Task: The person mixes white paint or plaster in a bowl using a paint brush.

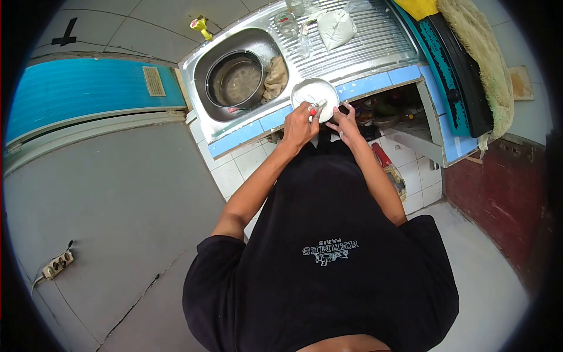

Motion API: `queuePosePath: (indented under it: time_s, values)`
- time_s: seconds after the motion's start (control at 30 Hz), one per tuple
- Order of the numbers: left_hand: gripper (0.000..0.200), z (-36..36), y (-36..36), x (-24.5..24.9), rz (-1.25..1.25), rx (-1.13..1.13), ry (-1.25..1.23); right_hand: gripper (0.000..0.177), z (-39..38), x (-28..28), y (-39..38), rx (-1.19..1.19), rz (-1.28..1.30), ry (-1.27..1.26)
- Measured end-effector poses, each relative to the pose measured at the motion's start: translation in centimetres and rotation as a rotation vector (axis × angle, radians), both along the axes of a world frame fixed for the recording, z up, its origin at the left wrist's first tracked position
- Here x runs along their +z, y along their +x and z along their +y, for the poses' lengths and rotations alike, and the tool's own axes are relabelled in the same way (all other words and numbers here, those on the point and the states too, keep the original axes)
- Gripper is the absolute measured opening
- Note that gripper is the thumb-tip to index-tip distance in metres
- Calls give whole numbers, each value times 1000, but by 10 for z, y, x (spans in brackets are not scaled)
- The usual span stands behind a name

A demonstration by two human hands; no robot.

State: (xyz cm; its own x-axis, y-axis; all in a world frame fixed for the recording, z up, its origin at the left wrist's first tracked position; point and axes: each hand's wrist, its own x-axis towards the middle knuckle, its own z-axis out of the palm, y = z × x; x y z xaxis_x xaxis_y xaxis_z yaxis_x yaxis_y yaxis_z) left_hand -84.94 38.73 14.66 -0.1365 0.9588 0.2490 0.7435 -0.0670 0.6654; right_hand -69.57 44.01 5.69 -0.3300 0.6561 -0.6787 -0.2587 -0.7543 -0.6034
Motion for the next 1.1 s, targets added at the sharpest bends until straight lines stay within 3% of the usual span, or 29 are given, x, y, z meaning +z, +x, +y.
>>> queuePosePath:
  time_s: [0.1, 0.3, 0.5, 0.57, 0.7, 0.9, 1.1]
  values:
    - [14, 10, -12, 3, -21, 29, 78, 64, -1, -1, 0, 3, -9, 12]
    - [11, 8, -23, 3, 116, 17, -41, 63, -1, -4, -1, -5, -5, 20]
    - [10, 1, -6, -4, -63, 29, -27, 63, 0, -5, 0, 6, 6, 24]
    - [15, 9, -10, -9, -199, 165, -60, 61, 1, -7, -2, 7, -30, 24]
    - [22, 19, -32, -16, -163, 338, -47, 61, 1, -5, -1, 7, -26, 34]
    - [26, 22, -30, -16, -200, 369, -175, 61, 4, -5, -1, 22, -13, 30]
    - [25, 35, -7, -31, -487, 386, -108, 61, 3, -6, 0, 23, -4, 18]
